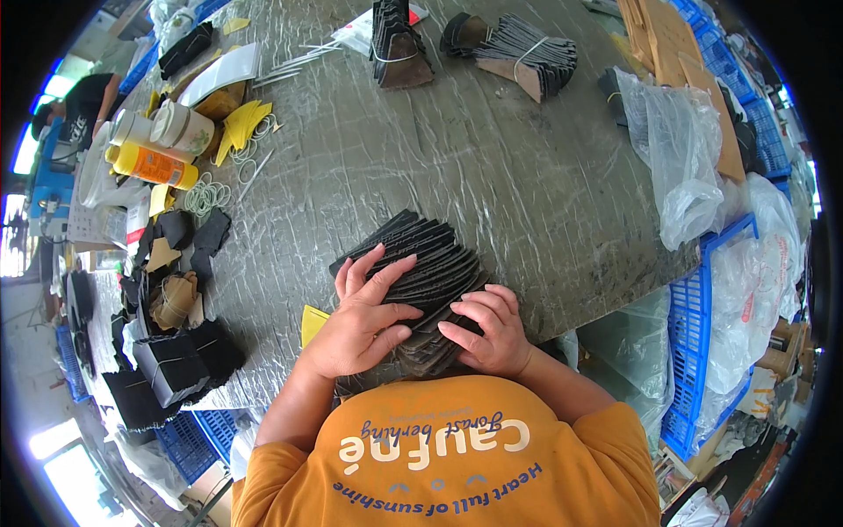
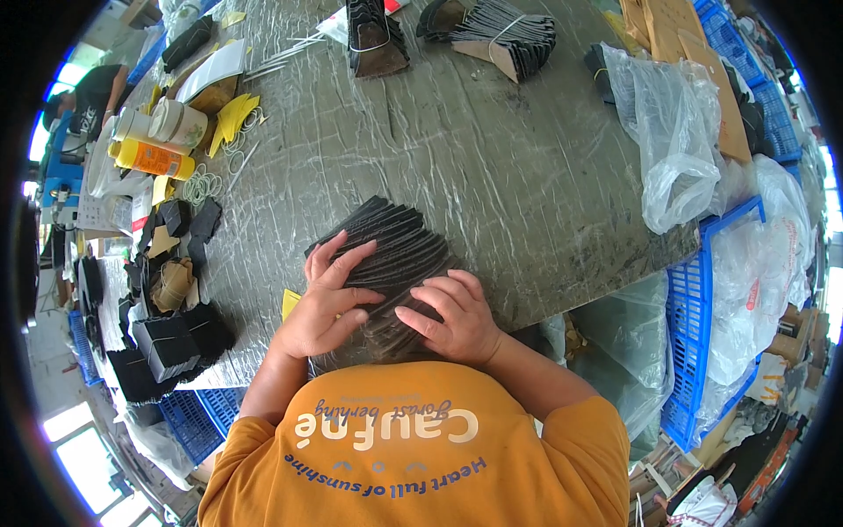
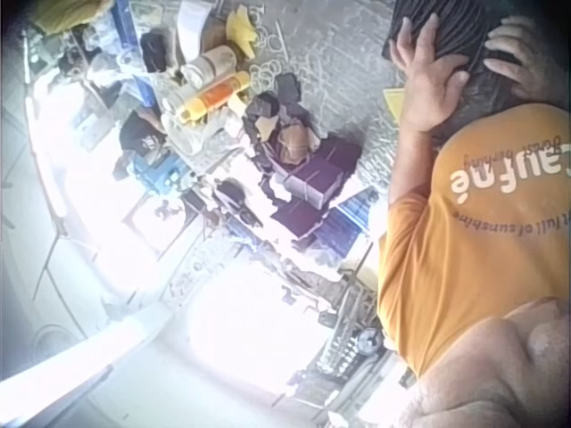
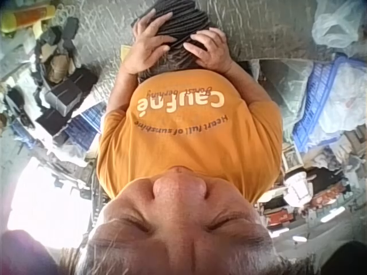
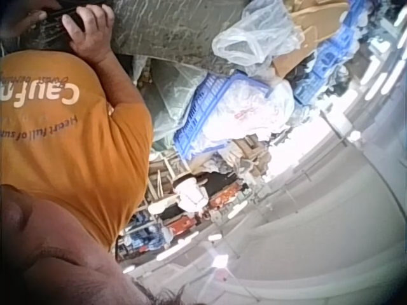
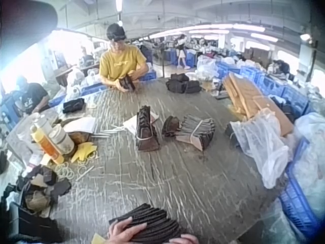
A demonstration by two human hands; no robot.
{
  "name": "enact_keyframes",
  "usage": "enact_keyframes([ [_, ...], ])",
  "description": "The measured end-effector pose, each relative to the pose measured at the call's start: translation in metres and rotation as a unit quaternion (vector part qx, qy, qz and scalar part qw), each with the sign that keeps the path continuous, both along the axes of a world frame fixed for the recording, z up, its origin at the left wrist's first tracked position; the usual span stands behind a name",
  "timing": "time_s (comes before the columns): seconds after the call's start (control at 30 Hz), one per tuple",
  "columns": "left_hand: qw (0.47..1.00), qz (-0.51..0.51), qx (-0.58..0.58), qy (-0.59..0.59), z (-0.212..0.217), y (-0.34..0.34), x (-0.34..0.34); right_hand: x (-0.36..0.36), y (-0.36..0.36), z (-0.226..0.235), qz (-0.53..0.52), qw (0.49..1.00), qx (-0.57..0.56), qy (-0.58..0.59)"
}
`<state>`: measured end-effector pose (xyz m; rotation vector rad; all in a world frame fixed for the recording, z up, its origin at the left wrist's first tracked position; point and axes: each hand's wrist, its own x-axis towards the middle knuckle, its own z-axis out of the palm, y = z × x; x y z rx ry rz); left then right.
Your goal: Sorting and stacking black shoe upper components at a manufacturing table.
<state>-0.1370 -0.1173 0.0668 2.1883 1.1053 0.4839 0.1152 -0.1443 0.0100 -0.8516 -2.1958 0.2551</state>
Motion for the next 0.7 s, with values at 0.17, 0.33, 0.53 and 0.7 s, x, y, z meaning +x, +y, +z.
enact_keyframes([
  [0.17,0.999,-0.025,-0.012,-0.021,0.002,0.003,0.000,0.000,0.000,0.000,-0.006,1.000,0.000,-0.005],
  [0.33,0.999,-0.016,-0.034,-0.018,0.003,0.002,-0.001,-0.001,0.001,0.004,-0.001,1.000,-0.005,-0.007],
  [0.53,0.999,0.008,-0.024,-0.025,0.006,0.000,0.006,-0.002,0.002,0.003,0.001,1.000,-0.002,0.002],
  [0.7,1.000,0.009,0.008,-0.024,-0.006,-0.001,0.002,-0.002,0.001,-0.001,0.009,1.000,-0.011,0.023],
])
